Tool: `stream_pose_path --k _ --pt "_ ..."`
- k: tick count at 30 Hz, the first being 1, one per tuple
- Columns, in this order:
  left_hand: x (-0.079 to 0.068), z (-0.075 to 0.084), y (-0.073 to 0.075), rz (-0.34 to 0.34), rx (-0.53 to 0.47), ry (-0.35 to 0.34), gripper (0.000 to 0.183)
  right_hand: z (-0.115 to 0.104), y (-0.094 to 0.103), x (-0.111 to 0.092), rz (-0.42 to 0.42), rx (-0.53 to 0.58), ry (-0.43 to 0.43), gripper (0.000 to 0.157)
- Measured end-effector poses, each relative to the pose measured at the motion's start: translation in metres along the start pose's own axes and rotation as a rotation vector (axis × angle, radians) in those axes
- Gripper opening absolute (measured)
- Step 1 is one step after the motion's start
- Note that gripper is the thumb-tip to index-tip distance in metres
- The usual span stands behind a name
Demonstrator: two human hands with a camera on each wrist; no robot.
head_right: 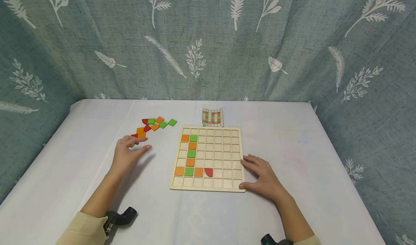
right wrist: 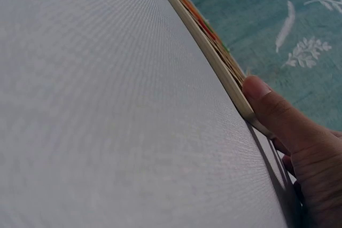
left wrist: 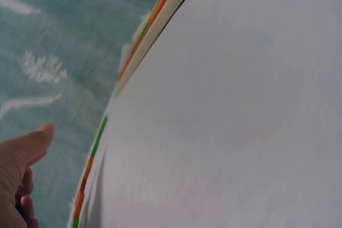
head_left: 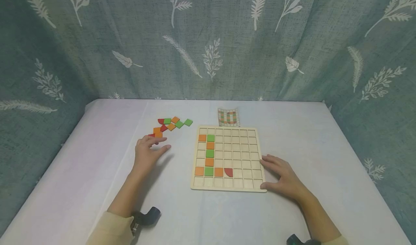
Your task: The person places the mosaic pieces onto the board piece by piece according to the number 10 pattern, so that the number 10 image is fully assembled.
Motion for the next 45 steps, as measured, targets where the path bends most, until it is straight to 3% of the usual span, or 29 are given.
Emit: stream_pose_path --k 8,13,17,30,36,45 --pt "0.0 -0.029 0.013 0.083 0.094 0.167 0.041 0.0 0.0 0.001 0.01 -0.016 0.023 0.076" --pt "0.002 -0.041 0.016 0.064 0.169 0.258 0.047 0.001 -0.001 0.001 0.02 -0.035 0.038 0.075" --pt "0.002 -0.046 0.015 0.049 0.177 0.278 0.043 0.002 -0.001 0.001 0.017 -0.038 0.033 0.075" --pt "-0.004 -0.033 -0.001 -0.048 0.227 0.149 0.034 0.003 -0.001 0.002 0.024 -0.03 0.046 0.072" --pt "-0.003 -0.02 -0.012 -0.093 0.128 0.087 0.031 0.003 0.0 0.002 0.019 -0.029 0.028 0.073" --pt "-0.013 0.01 -0.038 -0.088 0.08 -0.033 0.031 0.001 0.0 0.002 0.017 -0.022 0.02 0.072"
Point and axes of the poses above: each hand's wrist, its own x-axis towards the middle knuckle, its own y-axis out of the back of the hand, z = x × y, the point moved 2 cm from there along x, towards the middle knuckle, and after that the axes turned 13 degrees about -z, right-handed, at the moved point
